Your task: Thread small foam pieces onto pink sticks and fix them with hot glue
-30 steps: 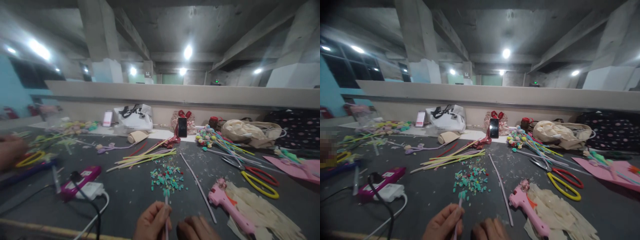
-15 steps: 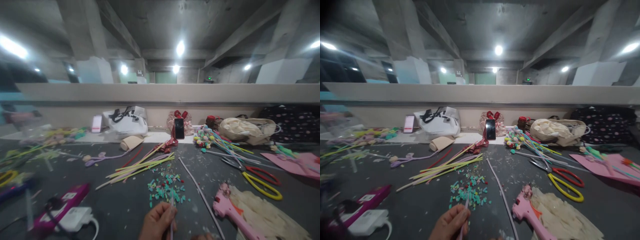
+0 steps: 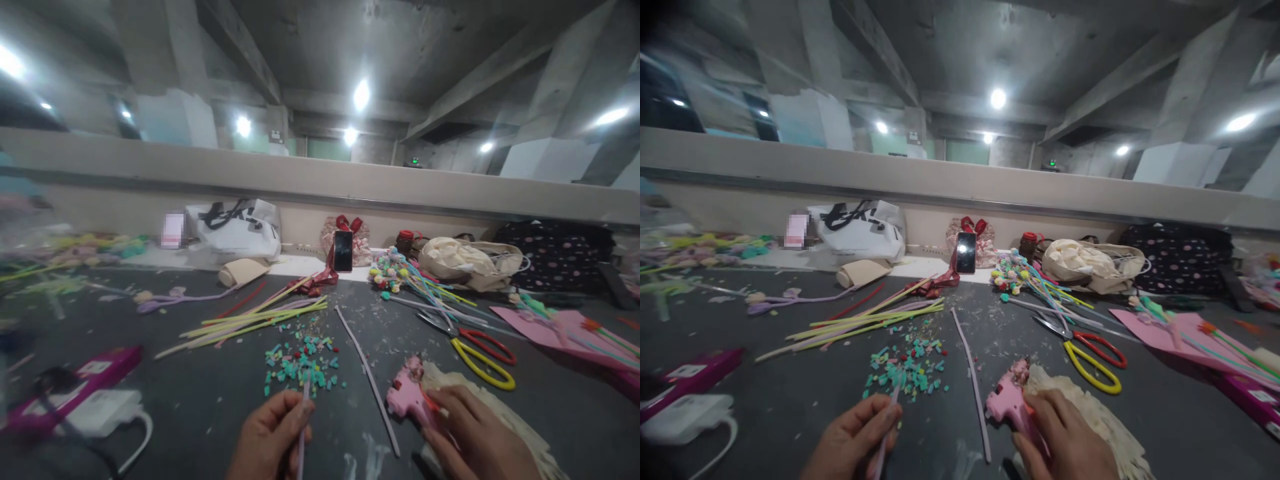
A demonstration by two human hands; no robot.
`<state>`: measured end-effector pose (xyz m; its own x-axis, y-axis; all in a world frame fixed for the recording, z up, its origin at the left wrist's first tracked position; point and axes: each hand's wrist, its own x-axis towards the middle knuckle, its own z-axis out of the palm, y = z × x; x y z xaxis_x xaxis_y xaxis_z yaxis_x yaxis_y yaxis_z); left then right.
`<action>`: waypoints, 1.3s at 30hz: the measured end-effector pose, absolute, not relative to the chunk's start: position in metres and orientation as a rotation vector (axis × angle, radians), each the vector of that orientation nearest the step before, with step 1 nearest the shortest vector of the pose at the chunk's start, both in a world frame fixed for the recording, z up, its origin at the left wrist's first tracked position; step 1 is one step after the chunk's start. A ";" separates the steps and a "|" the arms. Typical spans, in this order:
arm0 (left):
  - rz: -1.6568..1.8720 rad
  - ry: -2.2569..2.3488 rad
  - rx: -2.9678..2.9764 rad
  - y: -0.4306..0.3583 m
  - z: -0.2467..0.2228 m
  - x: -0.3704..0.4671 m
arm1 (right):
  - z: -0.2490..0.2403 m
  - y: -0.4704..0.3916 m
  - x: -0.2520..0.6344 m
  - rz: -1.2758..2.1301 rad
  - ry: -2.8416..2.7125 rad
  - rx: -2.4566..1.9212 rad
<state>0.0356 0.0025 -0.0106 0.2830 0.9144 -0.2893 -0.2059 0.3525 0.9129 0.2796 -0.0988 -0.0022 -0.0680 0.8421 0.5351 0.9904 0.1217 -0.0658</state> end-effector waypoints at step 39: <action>0.746 0.369 0.446 -0.025 0.013 0.152 | 0.014 -0.059 0.299 1.104 -0.802 -1.371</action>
